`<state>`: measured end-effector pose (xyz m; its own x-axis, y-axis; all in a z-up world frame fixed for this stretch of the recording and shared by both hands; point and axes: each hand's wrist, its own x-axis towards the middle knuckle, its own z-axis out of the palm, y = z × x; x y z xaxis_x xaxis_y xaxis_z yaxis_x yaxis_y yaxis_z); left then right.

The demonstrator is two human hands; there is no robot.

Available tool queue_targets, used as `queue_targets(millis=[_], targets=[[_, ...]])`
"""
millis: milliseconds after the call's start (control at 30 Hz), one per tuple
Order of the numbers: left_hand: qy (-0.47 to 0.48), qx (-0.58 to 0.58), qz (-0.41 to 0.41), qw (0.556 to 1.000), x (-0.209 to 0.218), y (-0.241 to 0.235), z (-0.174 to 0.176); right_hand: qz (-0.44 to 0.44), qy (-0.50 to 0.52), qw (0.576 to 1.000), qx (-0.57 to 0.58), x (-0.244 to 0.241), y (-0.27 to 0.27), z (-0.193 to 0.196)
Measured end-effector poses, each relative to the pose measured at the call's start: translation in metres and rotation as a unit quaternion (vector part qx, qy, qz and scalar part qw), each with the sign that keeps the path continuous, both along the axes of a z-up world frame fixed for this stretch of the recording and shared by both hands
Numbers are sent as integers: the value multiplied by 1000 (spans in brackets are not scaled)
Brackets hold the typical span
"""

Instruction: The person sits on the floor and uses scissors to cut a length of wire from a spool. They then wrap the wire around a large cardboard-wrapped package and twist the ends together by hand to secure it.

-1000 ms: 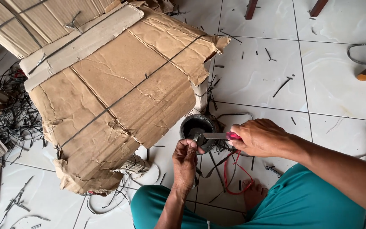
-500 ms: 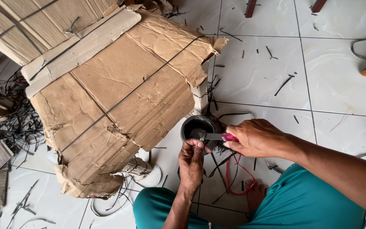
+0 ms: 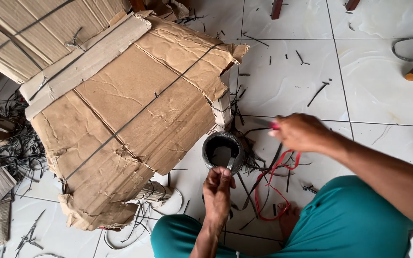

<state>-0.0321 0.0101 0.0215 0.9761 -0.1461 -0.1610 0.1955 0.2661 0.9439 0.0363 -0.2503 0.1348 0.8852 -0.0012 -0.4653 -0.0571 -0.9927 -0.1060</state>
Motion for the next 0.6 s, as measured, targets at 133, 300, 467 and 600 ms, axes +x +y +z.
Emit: queue_targets(millis=[133,300,467,600], targets=[[95,-46,31,994,-2,14,-1,-12,80,997,13,-3,-34,-31],[73,-73,38,994,7,25,11,-123,152,977,85,-11,-89,-96],[23,-139,126,982,18,48,-20,-206,132,968,50,-68,-122,-216],[9,-95,164,982,20,67,-23,-205,114,972,9,-79,-105,-249]])
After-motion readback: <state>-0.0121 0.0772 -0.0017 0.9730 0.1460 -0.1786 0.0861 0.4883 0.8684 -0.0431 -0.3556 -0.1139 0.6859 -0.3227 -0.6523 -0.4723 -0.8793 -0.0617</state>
